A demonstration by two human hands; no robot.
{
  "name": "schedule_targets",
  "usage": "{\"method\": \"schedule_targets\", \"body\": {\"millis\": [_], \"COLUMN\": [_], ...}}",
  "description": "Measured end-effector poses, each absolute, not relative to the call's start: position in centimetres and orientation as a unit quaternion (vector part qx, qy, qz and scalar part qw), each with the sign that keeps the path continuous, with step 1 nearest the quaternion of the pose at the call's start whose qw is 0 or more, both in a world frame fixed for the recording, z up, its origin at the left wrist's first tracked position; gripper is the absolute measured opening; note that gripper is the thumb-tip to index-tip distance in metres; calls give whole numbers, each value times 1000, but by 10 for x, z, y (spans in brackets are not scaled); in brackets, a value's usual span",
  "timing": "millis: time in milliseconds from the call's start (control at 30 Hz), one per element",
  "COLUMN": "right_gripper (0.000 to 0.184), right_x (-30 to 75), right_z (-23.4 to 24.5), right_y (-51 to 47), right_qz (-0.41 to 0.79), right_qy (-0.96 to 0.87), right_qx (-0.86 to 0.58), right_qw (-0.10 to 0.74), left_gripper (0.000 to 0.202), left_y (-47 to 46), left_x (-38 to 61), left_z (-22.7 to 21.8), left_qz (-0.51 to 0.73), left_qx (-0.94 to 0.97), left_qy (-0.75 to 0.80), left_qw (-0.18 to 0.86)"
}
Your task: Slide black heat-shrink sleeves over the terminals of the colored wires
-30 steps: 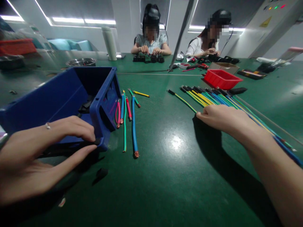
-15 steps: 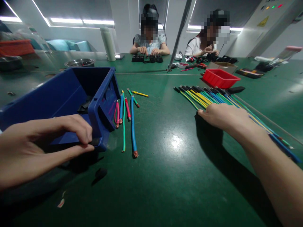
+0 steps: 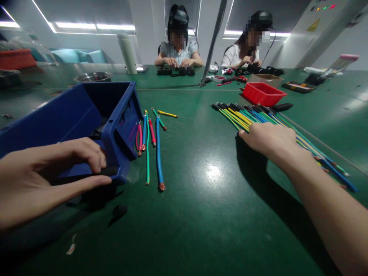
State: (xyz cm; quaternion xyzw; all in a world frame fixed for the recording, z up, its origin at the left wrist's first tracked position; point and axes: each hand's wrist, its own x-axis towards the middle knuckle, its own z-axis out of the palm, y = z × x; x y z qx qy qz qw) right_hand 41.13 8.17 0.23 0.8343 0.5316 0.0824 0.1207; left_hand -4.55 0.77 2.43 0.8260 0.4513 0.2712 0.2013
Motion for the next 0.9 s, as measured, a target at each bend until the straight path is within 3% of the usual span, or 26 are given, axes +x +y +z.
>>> {"method": "schedule_targets", "body": {"millis": [900], "right_gripper": [73], "right_x": [391], "right_z": [19], "right_y": [74], "right_qz": [72], "right_qy": [498], "right_qx": [848], "right_qw": [169], "left_gripper": [26], "left_y": [12], "left_x": [-45], "left_z": [22], "left_qz": [271], "left_qx": [835], "left_qy": [440], "left_qw": [189]}}
